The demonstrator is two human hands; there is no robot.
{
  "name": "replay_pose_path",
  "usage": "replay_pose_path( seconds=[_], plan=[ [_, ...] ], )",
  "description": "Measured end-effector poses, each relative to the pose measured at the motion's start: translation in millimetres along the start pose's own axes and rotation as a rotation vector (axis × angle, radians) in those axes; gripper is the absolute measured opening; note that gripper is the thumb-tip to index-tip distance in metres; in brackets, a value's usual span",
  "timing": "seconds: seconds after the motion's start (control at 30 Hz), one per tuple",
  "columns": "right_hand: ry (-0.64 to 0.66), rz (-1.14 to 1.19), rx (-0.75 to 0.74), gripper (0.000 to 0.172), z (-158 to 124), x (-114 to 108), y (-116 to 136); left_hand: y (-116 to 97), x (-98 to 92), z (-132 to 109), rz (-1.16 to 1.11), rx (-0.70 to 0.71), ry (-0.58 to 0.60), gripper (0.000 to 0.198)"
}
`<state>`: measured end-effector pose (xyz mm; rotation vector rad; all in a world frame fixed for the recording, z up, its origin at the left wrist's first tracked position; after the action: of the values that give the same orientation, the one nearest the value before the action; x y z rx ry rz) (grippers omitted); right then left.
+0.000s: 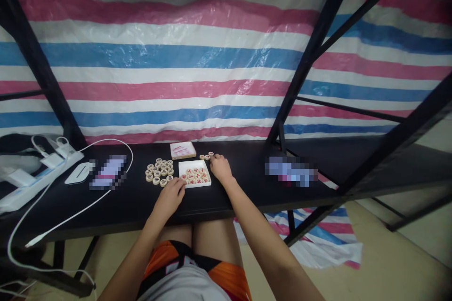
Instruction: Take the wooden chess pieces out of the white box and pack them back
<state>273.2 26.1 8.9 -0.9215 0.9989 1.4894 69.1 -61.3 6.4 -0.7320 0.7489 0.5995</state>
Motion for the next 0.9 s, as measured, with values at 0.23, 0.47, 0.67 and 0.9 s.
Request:
replay_pose_path(
  seconds=[0.23,0.47,0.67,0.9],
  plan=[
    [0.019,0.231,0.048,0.02,-7,-5,-7,-2,-2.1,1,-0.007,0.006,-0.02,0.02],
    [-0.129,0.434,-0.085,0.014,-14,-34,28,-1,-0.4,0,-0.032,-0.021,0.001,0.021],
    [-0.049,0.561,-0.327,0.01,9,-24,84,-2,0.8,0,-0.014,-0.031,0.038,0.022],
    [0.18,0.5,-0.429,0.01,8,12,112,-2,1.1,0,0.01,-0.041,0.05,0.022]
  ],
)
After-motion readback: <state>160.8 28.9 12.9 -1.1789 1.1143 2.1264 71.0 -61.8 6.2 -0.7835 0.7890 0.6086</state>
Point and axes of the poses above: each hand's wrist, its own z-axis towards the middle knuckle, its own x-axis out of the palm, y = z × x, the point moved 6 cm from there along z, towards the middle knuckle, and after that the axes turned 1 degree about -y, right-handed, at the moved point
